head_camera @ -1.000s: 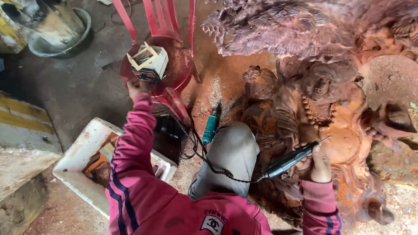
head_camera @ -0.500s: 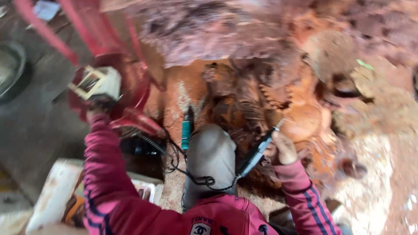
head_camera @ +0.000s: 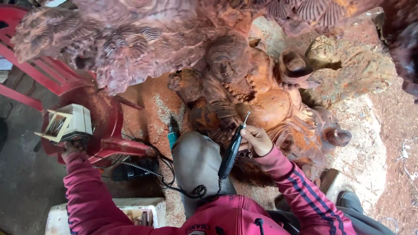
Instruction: The person uses a rotary carving tool to shape and detail a large wooden sculpture. They work on the surface of the wood, removing material and refining the carved features throughout the clip.
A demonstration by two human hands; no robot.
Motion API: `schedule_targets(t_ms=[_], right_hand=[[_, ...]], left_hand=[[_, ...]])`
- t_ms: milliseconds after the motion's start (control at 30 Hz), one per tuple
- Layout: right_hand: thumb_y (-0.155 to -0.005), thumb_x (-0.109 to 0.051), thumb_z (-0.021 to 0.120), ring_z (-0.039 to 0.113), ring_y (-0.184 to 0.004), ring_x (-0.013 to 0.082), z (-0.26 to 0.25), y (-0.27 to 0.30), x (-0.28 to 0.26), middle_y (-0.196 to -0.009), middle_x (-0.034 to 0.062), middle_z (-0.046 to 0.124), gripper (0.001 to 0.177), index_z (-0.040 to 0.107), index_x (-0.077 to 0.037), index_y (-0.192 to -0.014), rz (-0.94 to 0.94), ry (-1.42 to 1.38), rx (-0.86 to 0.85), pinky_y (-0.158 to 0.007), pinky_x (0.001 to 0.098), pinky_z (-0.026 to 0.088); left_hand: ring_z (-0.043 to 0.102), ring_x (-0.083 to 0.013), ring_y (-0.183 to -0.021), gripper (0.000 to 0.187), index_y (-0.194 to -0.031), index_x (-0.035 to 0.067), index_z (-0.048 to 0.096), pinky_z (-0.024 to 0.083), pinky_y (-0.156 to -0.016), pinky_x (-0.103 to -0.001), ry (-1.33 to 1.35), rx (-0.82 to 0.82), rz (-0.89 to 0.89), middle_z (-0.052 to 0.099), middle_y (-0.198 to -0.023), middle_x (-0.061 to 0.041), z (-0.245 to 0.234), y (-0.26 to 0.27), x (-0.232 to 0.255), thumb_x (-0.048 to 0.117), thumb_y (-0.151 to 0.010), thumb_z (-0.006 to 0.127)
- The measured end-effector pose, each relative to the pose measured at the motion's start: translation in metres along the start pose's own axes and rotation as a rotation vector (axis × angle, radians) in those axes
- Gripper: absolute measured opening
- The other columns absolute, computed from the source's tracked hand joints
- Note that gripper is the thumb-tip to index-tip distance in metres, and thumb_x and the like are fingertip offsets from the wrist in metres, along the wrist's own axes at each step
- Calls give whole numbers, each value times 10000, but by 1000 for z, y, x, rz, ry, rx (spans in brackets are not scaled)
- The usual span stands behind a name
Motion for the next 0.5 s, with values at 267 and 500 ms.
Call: schedule_targets(t_ms=[267,500], right_hand=[[-968,-288,615,770,-817,336,-1,2,-6,-983,246,736,399,671,86,-1091,-31,57,-3,-701,379,680],[-966,-291,613,774,-850,346,9,6,-21,-1013,262,740,424,671,96,-1130,-61,107,-45,-715,377,683]], left_hand=[[659,-254,-853,642,-1073,111,619,512,-757,-419,-323,-51,72,700,-991,-51,4,-8,-3,723,-1075,422],[569,-141,-907,120,-1099,153,466,589,-845,-323,197,187,497,566,-1058,-61,-16,155,49,74,-1028,408]])
Point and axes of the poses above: each hand's wrist, its own y-axis away from the middle knuckle, its own z-axis out of the palm, x = y × z, the point moved 6 cm from there along -y, towards the middle knuckle
